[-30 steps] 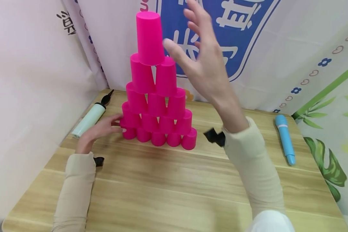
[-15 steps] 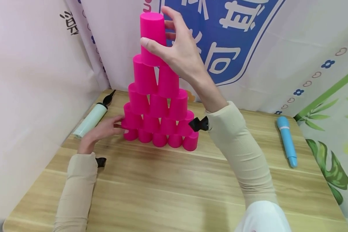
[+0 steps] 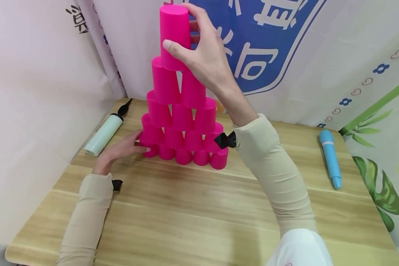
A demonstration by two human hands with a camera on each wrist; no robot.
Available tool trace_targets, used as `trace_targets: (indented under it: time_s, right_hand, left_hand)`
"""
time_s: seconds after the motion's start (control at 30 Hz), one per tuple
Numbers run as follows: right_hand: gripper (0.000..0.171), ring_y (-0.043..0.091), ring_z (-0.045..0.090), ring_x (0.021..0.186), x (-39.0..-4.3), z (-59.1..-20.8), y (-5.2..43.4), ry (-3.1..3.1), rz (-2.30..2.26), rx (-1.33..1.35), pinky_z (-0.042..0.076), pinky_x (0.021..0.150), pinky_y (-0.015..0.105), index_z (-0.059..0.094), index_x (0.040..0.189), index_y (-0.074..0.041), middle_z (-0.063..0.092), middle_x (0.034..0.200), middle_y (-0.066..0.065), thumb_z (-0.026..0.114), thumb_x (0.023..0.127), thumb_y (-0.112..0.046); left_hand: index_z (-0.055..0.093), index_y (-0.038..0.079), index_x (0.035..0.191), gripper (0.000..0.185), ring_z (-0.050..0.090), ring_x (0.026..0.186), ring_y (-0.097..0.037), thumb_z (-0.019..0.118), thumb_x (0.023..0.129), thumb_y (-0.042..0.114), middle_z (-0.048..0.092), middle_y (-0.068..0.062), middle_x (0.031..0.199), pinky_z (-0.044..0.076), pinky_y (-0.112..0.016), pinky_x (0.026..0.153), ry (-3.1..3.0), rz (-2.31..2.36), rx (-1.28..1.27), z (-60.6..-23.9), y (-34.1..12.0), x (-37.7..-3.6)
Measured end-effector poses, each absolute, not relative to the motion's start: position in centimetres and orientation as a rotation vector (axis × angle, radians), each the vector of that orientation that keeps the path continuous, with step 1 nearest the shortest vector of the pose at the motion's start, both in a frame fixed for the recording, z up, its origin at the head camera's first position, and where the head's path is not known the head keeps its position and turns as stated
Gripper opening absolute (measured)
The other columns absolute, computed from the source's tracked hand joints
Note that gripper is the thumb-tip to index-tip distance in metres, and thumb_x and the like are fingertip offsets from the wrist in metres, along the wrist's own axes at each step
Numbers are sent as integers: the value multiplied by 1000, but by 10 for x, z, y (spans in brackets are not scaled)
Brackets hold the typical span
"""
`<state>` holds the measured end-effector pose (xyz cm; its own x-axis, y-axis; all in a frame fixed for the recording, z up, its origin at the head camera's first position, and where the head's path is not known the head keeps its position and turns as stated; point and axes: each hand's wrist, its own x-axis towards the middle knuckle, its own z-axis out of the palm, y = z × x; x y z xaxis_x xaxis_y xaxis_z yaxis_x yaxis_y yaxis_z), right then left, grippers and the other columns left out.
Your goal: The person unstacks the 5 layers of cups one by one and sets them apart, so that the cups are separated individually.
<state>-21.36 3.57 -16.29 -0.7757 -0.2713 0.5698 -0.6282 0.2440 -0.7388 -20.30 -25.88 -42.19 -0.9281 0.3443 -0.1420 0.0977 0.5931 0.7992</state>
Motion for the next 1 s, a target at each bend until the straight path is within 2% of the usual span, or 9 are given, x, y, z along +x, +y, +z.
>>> trace_targets:
  time_s: [0.27,0.4,0.53,0.63,0.77,0.9,1.0]
  right_hand:
    - [70,17,58,111,-206,-152,52,-1972,1527,819,48,96,26,37,139,0,57,128,6,75,82,-13]
    - [67,20,58,114,-223,-160,87,-1759,1503,807,49,96,29,37,136,5,58,126,5,75,83,-11]
    - [65,22,58,114,-246,-183,131,-1677,1514,665,51,94,31,41,136,1,60,124,3,75,81,-9]
    - [60,22,57,115,-258,-219,160,-1789,1552,423,51,94,32,46,136,-9,58,126,2,73,82,-7]
    - [59,21,55,115,-279,-304,199,-1996,1596,157,50,95,33,47,135,-16,54,128,5,73,83,-9]
    - [65,23,53,116,-292,-390,230,-2222,1521,-47,47,98,33,41,140,-10,51,131,11,74,84,-17]
    - [69,27,51,119,-295,-428,245,-2336,1454,-197,45,100,36,35,142,-6,49,135,15,73,86,-19]
  left_hand:
    - [22,3,148,73,46,125,-37,66,92,22,45,-21,138,41,-50,103,2571,1262,257,-422,-260,-201]
    - [22,5,148,73,48,123,-36,66,92,23,47,-20,137,43,-49,101,2597,1240,224,-421,-263,-199]
    - [22,4,148,73,49,122,-36,65,92,24,47,-20,136,42,-49,102,2609,1223,230,-422,-263,-198]
    - [23,3,147,72,49,121,-35,65,93,25,48,-21,136,42,-50,101,2619,1212,239,-422,-264,-198]
    - [25,2,146,71,51,120,-36,66,92,23,49,-21,134,43,-50,100,2621,1196,241,-423,-264,-197]
    - [25,2,144,70,51,119,-36,67,91,22,49,-21,133,43,-50,100,2607,1187,248,-424,-258,-199]
    - [24,1,145,71,51,119,-37,67,91,21,49,-22,134,43,-50,100,2590,1191,268,-425,-253,-202]
